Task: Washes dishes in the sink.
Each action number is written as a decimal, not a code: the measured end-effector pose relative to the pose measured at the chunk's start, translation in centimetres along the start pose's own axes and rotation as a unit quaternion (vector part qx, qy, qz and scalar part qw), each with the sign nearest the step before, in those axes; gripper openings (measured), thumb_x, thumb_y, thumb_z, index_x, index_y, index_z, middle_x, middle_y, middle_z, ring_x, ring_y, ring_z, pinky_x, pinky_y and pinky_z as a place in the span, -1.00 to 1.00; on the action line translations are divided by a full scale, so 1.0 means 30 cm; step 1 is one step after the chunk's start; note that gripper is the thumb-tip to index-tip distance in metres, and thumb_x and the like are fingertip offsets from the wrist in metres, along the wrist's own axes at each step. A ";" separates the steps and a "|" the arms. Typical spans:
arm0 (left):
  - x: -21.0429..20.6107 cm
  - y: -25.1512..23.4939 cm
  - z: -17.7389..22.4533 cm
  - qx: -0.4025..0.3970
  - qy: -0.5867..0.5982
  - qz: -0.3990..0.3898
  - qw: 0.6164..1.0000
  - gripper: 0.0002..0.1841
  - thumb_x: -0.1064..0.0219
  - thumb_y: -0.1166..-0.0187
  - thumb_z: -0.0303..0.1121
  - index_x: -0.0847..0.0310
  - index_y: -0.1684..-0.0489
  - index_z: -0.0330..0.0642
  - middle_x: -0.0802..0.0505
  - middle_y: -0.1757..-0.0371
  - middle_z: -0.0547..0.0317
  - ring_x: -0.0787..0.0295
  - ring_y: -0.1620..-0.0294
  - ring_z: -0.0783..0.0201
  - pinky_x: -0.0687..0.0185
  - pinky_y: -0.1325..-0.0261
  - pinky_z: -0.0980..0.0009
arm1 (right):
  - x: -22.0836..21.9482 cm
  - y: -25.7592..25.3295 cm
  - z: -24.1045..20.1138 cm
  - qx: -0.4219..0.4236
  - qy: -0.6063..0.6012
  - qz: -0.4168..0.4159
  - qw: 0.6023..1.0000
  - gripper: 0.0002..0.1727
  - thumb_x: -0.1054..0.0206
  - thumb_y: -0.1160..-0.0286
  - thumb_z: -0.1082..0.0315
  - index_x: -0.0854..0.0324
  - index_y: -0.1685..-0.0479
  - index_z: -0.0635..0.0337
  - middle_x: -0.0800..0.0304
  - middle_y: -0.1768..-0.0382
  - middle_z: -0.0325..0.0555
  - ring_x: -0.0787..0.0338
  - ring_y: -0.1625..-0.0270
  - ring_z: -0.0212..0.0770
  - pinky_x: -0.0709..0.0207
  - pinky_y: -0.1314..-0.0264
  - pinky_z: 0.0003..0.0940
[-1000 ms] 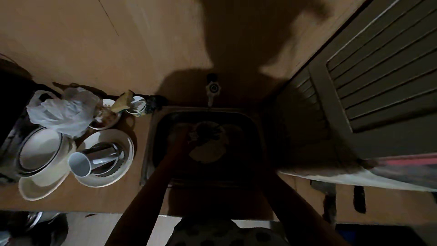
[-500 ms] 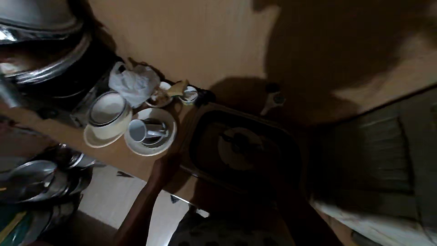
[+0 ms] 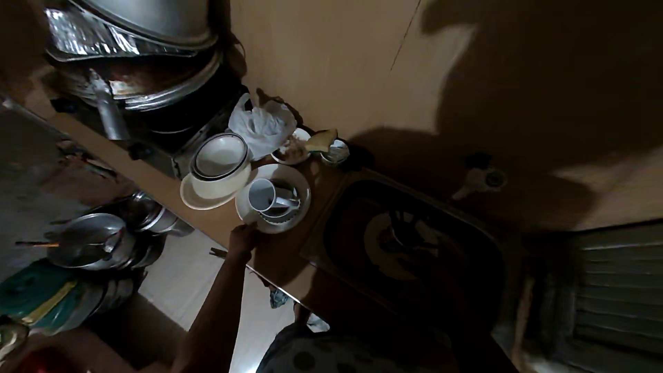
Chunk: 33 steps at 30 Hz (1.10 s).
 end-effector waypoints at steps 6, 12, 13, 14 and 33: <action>0.007 -0.041 0.003 0.000 -0.065 0.007 0.998 -0.67 -0.30 -0.72 -0.34 -0.56 -0.20 -0.50 -0.80 0.08 -0.14 -0.78 0.22 0.22 -0.75 0.06 0.27 | -0.134 -0.028 -0.163 0.052 -0.013 -0.007 0.999 -0.54 0.04 -0.89 0.33 -0.27 -0.64 0.36 -0.55 -0.47 0.14 -0.79 -0.25 -0.20 -0.71 -0.26 -0.35; 0.049 -0.027 -0.008 0.008 -0.085 -0.010 0.996 -0.69 -0.34 -0.68 -0.37 -0.57 -0.15 -0.49 -0.79 0.17 -0.08 -0.75 0.31 0.25 -0.74 0.15 0.29 | -0.297 -0.087 -0.312 0.037 -0.087 -0.015 0.995 -0.56 0.06 -0.89 0.35 -0.30 -0.60 0.37 -0.57 -0.43 0.15 -0.80 -0.20 -0.16 -0.74 -0.18 -0.33; 0.057 -0.020 -0.015 0.004 -0.080 -0.013 0.997 -0.72 -0.34 -0.67 -0.39 -0.57 -0.11 -0.48 -0.78 0.23 -0.05 -0.75 0.36 0.28 -0.75 0.21 0.32 | -0.328 -0.100 -0.326 0.037 -0.094 -0.017 0.995 -0.56 0.06 -0.89 0.34 -0.30 -0.60 0.38 -0.58 -0.42 0.16 -0.78 -0.24 -0.15 -0.72 -0.21 -0.31; 0.066 -0.011 -0.021 0.002 -0.073 -0.018 0.997 -0.74 -0.33 -0.67 -0.41 -0.56 -0.09 -0.47 -0.77 0.26 -0.02 -0.74 0.40 0.29 -0.74 0.25 0.34 | -0.358 -0.115 -0.335 0.041 -0.102 -0.022 0.994 -0.56 0.05 -0.88 0.34 -0.31 -0.58 0.39 -0.59 -0.40 0.17 -0.77 -0.24 -0.14 -0.72 -0.21 -0.29; 0.238 0.014 -0.084 0.016 -0.032 -0.016 0.999 -0.80 -0.27 -0.67 -0.51 -0.56 -0.12 -0.44 -0.79 0.37 0.04 -0.76 0.55 0.34 -0.77 0.43 0.43 | -0.777 -0.279 -0.494 0.136 0.072 -0.099 0.983 -0.53 -0.17 -0.80 0.17 -0.50 -0.50 0.29 -0.63 -0.42 0.18 -0.64 -0.42 -0.04 -0.47 -0.52 -0.05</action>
Point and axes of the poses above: each hand's wrist, its own y-axis away from the middle knuckle, its own x-axis out of the back of the hand, z = x × y, the point moved 2 cm from there along -y, towards the middle knuckle
